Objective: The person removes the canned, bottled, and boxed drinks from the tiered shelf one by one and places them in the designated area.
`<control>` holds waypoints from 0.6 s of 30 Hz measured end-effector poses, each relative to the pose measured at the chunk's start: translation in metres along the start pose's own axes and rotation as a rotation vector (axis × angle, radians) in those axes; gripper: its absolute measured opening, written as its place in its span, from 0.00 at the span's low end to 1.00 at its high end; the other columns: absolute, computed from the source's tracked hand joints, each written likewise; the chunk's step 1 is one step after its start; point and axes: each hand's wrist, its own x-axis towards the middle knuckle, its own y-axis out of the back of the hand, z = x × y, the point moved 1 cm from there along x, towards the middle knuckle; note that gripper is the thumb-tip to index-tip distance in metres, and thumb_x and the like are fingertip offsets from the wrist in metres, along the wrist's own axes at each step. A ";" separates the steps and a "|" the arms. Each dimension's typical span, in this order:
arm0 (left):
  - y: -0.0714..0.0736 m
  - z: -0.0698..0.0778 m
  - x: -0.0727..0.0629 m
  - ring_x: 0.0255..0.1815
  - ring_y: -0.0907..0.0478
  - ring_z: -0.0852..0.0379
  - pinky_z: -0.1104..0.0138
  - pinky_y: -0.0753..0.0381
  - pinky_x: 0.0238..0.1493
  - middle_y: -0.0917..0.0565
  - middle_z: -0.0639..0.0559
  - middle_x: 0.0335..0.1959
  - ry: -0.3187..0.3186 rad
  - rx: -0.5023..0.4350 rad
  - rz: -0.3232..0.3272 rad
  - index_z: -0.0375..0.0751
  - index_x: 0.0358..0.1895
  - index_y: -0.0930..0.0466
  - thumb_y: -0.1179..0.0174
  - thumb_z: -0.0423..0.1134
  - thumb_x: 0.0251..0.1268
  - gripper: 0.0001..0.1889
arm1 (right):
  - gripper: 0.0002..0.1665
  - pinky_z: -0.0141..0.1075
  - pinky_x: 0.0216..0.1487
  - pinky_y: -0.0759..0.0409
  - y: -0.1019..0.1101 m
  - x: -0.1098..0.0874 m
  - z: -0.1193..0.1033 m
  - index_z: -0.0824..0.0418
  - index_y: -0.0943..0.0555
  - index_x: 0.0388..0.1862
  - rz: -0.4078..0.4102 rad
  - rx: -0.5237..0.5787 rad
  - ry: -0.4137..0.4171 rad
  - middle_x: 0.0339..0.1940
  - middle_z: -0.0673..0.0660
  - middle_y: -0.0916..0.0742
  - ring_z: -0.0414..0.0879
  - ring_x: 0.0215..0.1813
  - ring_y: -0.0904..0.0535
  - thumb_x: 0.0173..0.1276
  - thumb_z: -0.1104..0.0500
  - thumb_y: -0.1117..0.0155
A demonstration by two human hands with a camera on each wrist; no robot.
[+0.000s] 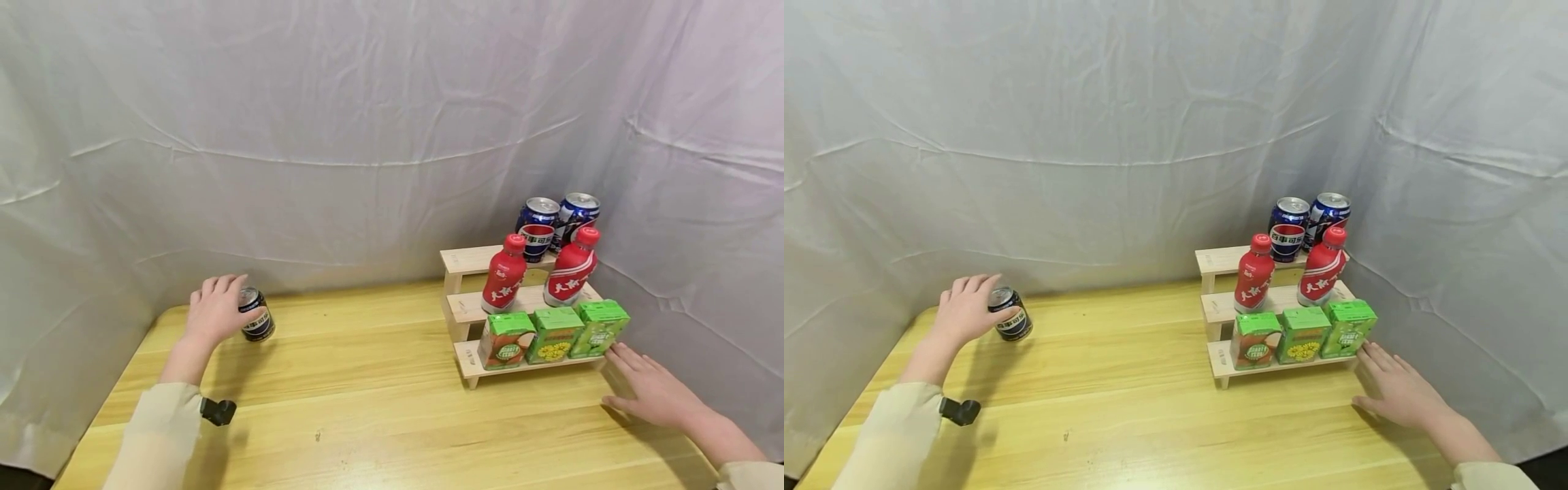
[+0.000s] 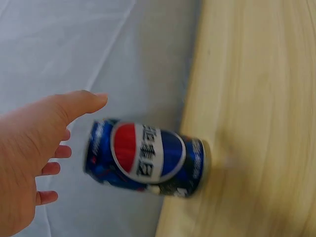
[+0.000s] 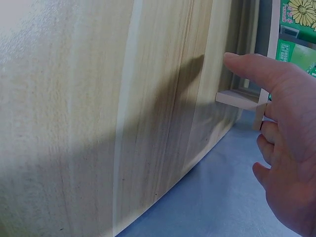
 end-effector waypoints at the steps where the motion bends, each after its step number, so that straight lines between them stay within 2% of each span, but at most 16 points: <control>1: 0.002 0.004 -0.001 0.69 0.48 0.29 0.34 0.47 0.60 0.37 0.33 0.70 -0.008 0.001 0.008 0.37 0.73 0.41 0.39 0.62 0.60 0.45 | 0.52 0.24 0.69 0.83 0.000 0.000 0.000 0.77 0.33 0.65 -0.001 -0.001 0.000 0.65 0.77 0.28 0.48 0.81 0.65 0.53 0.43 0.27; 3: 0.006 0.012 -0.002 0.69 0.48 0.30 0.35 0.47 0.60 0.38 0.33 0.70 -0.028 0.003 0.030 0.38 0.73 0.42 0.40 0.62 0.61 0.44 | 0.52 0.24 0.69 0.83 0.000 -0.001 -0.001 0.77 0.33 0.65 -0.006 0.001 -0.003 0.65 0.77 0.28 0.47 0.81 0.66 0.53 0.43 0.27; 7: 0.014 0.032 -0.002 0.69 0.47 0.31 0.35 0.46 0.60 0.36 0.35 0.69 -0.079 0.013 0.084 0.39 0.73 0.40 0.41 0.60 0.63 0.42 | 0.52 0.25 0.69 0.83 0.001 -0.001 -0.002 0.77 0.34 0.66 -0.020 0.016 -0.015 0.66 0.77 0.29 0.56 0.81 0.59 0.54 0.43 0.28; 13: 0.027 0.063 0.000 0.69 0.45 0.35 0.38 0.44 0.62 0.34 0.39 0.69 -0.146 0.016 0.153 0.43 0.72 0.39 0.40 0.60 0.62 0.40 | 0.52 0.25 0.70 0.82 0.001 0.000 -0.003 0.76 0.34 0.67 -0.015 0.037 -0.024 0.66 0.78 0.30 0.58 0.81 0.56 0.55 0.43 0.28; 18: 0.033 0.088 0.005 0.68 0.42 0.37 0.40 0.42 0.62 0.32 0.41 0.67 -0.217 0.021 0.201 0.44 0.72 0.37 0.39 0.60 0.62 0.39 | 0.51 0.25 0.70 0.83 0.003 0.001 -0.005 0.77 0.35 0.67 -0.042 0.064 -0.049 0.67 0.78 0.30 0.60 0.81 0.54 0.57 0.43 0.29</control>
